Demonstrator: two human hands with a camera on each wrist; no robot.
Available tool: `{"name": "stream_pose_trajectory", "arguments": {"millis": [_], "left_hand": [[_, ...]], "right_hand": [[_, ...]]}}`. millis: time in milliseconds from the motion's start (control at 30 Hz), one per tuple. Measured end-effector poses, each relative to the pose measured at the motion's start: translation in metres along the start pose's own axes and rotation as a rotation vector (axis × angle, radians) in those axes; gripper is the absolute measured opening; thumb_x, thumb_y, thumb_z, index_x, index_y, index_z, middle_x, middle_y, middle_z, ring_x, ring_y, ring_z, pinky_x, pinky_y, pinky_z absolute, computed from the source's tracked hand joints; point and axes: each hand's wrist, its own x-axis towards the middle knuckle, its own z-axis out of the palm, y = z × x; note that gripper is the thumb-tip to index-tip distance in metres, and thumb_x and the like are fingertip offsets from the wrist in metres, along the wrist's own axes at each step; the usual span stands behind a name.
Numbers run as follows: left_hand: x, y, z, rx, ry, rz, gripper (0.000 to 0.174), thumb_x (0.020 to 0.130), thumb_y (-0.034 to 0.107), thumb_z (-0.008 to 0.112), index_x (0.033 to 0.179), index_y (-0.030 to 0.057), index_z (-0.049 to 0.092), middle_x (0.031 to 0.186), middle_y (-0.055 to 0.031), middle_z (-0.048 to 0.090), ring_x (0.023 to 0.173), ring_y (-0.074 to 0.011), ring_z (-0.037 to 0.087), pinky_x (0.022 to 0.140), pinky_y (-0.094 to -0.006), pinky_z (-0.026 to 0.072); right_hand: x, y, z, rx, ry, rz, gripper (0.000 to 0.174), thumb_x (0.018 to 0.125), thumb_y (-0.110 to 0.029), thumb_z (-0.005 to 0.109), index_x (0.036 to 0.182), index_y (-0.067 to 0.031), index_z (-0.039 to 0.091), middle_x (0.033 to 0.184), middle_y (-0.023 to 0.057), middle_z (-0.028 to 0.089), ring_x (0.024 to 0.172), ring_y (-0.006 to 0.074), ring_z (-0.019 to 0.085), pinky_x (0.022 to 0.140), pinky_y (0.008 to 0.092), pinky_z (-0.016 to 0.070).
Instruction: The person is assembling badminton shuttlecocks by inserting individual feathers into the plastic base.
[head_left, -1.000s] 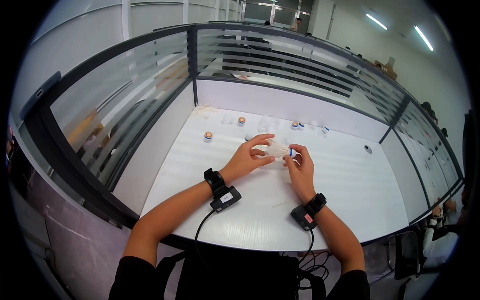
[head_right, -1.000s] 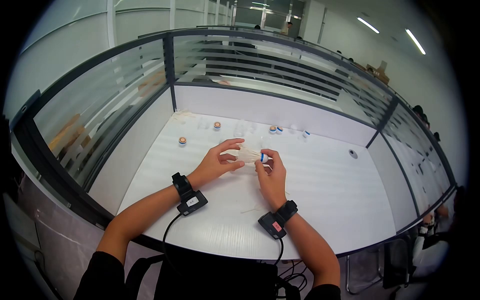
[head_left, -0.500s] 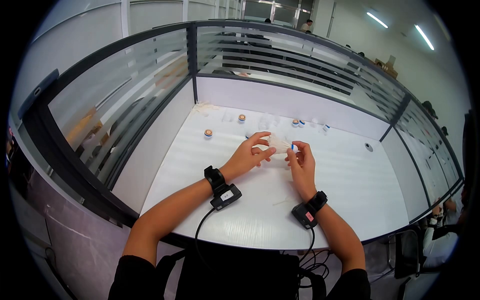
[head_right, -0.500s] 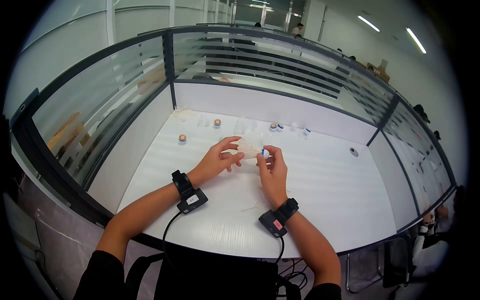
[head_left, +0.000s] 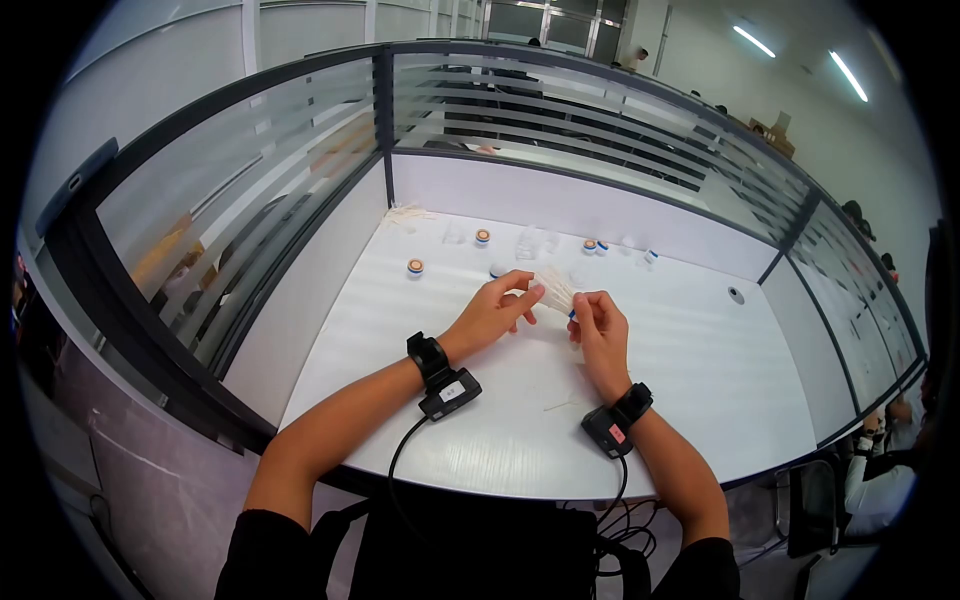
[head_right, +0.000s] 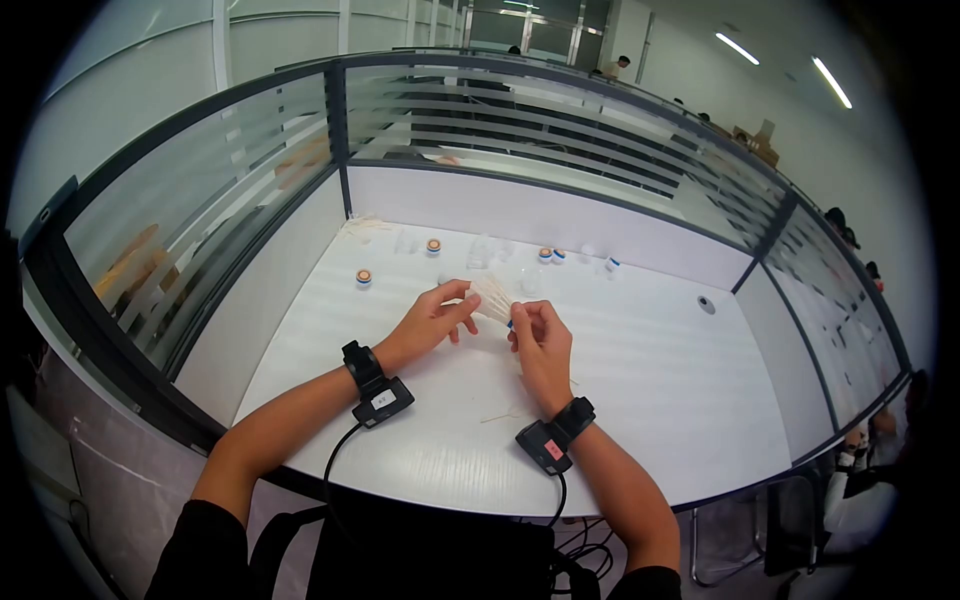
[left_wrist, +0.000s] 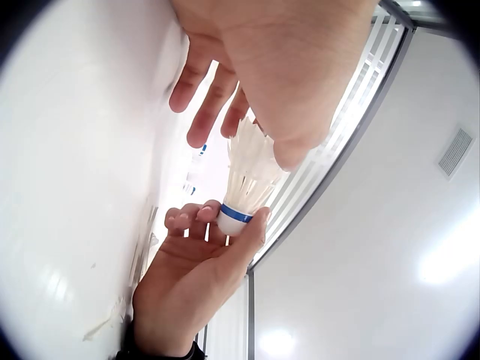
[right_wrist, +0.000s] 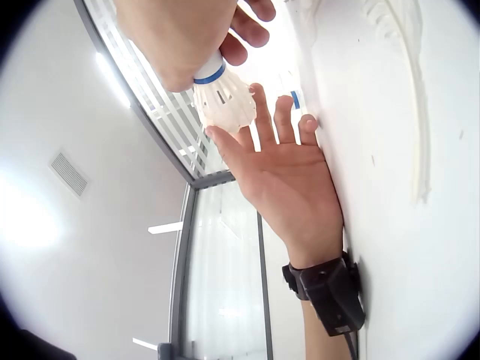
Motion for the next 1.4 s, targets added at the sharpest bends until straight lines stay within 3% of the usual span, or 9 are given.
{"name": "stream_pose_trajectory", "arguments": {"millis": [400, 800, 1000, 1133, 1400], "left_hand": [[-0.0006, -0.0009, -0.0039, -0.049, -0.002, 0.003, 0.045, 0.111, 0.039, 0.048, 0.126, -0.0013, 0.061, 0.114, -0.0068, 0.066, 0.085, -0.0131, 0.068, 0.062, -0.0250, 0.0518], [-0.0008, -0.0018, -0.0017, 0.048, 0.008, -0.055, 0.037, 0.104, 0.033, 0.066, 0.123, 0.0015, 0.065, 0.109, -0.0016, 0.066, 0.083, -0.0096, 0.066, 0.061, -0.0240, 0.0484], [0.0004, 0.0004, -0.0040, -0.054, 0.010, -0.048, 0.045, 0.110, 0.040, 0.052, 0.124, -0.0012, 0.062, 0.108, -0.0057, 0.066, 0.083, -0.0129, 0.067, 0.061, -0.0255, 0.0508], [0.0002, -0.0025, -0.0047, -0.047, 0.001, -0.020, 0.047, 0.112, 0.041, 0.046, 0.124, -0.0017, 0.060, 0.116, -0.0082, 0.065, 0.085, -0.0145, 0.068, 0.061, -0.0259, 0.0518], [-0.0014, -0.0004, -0.0050, -0.044, -0.020, -0.010, 0.045, 0.112, 0.039, 0.046, 0.126, -0.0015, 0.060, 0.117, -0.0073, 0.065, 0.087, -0.0143, 0.068, 0.062, -0.0259, 0.0520]], "right_hand": [[-0.0026, -0.0041, 0.0003, -0.013, 0.001, 0.022, 0.029, 0.108, -0.029, 0.061, 0.101, -0.0012, 0.064, 0.077, 0.0014, 0.063, 0.066, 0.0068, 0.058, 0.057, 0.0228, 0.0447], [-0.0016, -0.0014, -0.0007, -0.002, -0.009, 0.021, 0.029, 0.108, -0.029, 0.060, 0.103, -0.0008, 0.064, 0.079, 0.0019, 0.065, 0.067, 0.0071, 0.059, 0.057, 0.0229, 0.0446], [-0.0018, -0.0044, -0.0002, -0.011, -0.012, 0.024, 0.029, 0.108, -0.029, 0.060, 0.103, -0.0006, 0.064, 0.079, 0.0021, 0.065, 0.067, 0.0073, 0.059, 0.057, 0.0233, 0.0447], [-0.0020, -0.0034, -0.0009, -0.023, -0.015, 0.026, 0.030, 0.108, -0.030, 0.060, 0.102, -0.0009, 0.064, 0.079, 0.0019, 0.064, 0.066, 0.0071, 0.059, 0.057, 0.0232, 0.0448], [-0.0013, -0.0015, -0.0006, -0.008, -0.013, 0.021, 0.028, 0.108, -0.028, 0.060, 0.102, -0.0010, 0.064, 0.078, 0.0017, 0.064, 0.065, 0.0065, 0.058, 0.056, 0.0228, 0.0442]]}}
